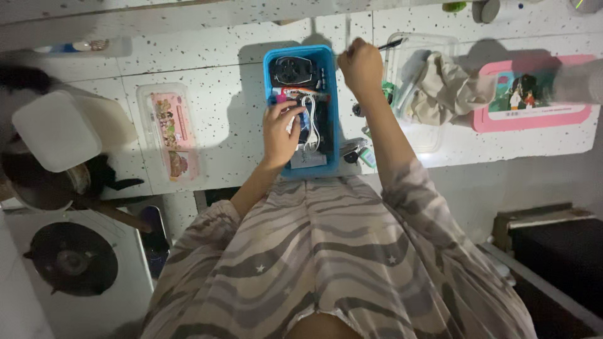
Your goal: The person sorts small items from a blue plastic container, including a measuring tape, pens, and a bottle, then wipes the container's lid with a cloth and places it back on top.
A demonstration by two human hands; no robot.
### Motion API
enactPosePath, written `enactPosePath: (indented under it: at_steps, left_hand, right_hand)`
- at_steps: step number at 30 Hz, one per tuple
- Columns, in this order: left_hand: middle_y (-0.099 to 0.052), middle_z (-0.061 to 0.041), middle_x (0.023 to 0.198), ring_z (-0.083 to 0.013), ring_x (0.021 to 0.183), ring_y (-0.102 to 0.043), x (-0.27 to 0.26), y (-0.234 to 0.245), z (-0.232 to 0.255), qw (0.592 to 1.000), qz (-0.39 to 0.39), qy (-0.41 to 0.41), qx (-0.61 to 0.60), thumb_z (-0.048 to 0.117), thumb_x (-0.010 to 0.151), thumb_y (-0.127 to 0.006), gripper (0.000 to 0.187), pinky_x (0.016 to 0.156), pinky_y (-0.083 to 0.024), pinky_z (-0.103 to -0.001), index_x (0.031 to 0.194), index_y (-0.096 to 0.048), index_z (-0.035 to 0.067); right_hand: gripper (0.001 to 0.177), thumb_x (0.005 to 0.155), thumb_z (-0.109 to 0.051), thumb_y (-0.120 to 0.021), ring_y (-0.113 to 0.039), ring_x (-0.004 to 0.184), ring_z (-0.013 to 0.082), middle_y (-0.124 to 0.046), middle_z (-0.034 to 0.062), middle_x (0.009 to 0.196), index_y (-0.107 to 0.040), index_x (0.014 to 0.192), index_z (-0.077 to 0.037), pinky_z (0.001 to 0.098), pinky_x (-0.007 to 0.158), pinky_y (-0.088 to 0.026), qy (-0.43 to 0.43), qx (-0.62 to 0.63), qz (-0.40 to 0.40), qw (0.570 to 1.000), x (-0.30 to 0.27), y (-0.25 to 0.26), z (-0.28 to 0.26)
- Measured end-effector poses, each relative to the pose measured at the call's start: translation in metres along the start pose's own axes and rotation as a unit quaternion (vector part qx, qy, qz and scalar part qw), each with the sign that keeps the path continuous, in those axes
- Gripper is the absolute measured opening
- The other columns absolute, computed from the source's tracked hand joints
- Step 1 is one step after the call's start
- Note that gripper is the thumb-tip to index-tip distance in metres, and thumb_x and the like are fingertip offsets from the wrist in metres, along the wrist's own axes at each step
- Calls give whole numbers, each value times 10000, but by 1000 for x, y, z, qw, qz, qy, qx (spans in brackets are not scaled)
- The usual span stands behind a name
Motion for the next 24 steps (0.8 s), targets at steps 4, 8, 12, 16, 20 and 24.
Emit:
enactPosePath:
  at_steps: [4, 8, 12, 16, 20, 24]
  left_hand:
    - [-682, -69, 1196, -214, 1004, -616, 1, 3, 17, 977, 6, 102, -190, 96, 992, -691, 263, 869, -503, -358, 1255, -705, 109]
    - [-648, -75, 1239, -116, 996, -587, 5, -7, 64, 937, -65, 113, -325, 123, 1023, -658, 318, 818, -534, -271, 1333, -646, 50]
    - [-657, -22, 1075, -75, 802, -565, 6, -3, 114, 922, -82, 108, -364, 209, 1074, -547, 237, 658, -475, -219, 1201, -654, 40]
    - [-595, -19, 956, -77, 809, -511, 11, -3, 146, 887, -95, 92, -443, 324, 1179, -414, 361, 752, -458, -222, 1062, -607, 42]
    - [-595, -51, 963, -96, 787, -495, 23, -2, 172, 842, -95, 102, -521, 391, 1158, -386, 420, 703, -433, -239, 954, -530, 53]
    - [-644, -93, 1015, -165, 966, -608, 43, 22, 200, 805, -11, 15, -593, 485, 1175, -348, 494, 944, -480, -299, 1106, -579, 53]
  right_hand:
    - [168, 1134, -180, -478, -652, 668, 349, -654, 167, 739, -517, 1098, -21, 456, 602, -480, 21, 122, -30, 992, -71, 44, -38]
    - [208, 1170, -283, -402, -406, 561, 68, -474, -20, 727, -502, 1135, -103, 239, 497, -332, -57, 530, -163, 830, -146, 56, -76]
    - [233, 1091, -297, -431, -356, 560, 70, -443, -45, 711, -540, 1208, -128, 234, 498, -277, -164, 617, -230, 735, -184, 54, -87]
    - [297, 1156, -354, -447, -343, 616, 95, -434, -22, 751, -514, 1041, -90, 267, 556, -267, -155, 714, -304, 611, -186, 67, -89]
    - [318, 1106, -414, -457, -264, 579, 78, -373, -43, 721, -484, 1047, -103, 257, 520, -219, -105, 717, -329, 605, -190, 100, -94]
    - [329, 1118, -419, -464, -267, 585, 87, -367, -21, 711, -458, 1038, -101, 268, 529, -227, -33, 718, -275, 639, -192, 127, -104]
Point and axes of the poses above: each hand's wrist, its own x-axis towards the middle knuckle, its own y-axis out of the back of the hand, z = x × y, the point moved 6 cm from there along x, towards the middle knuckle
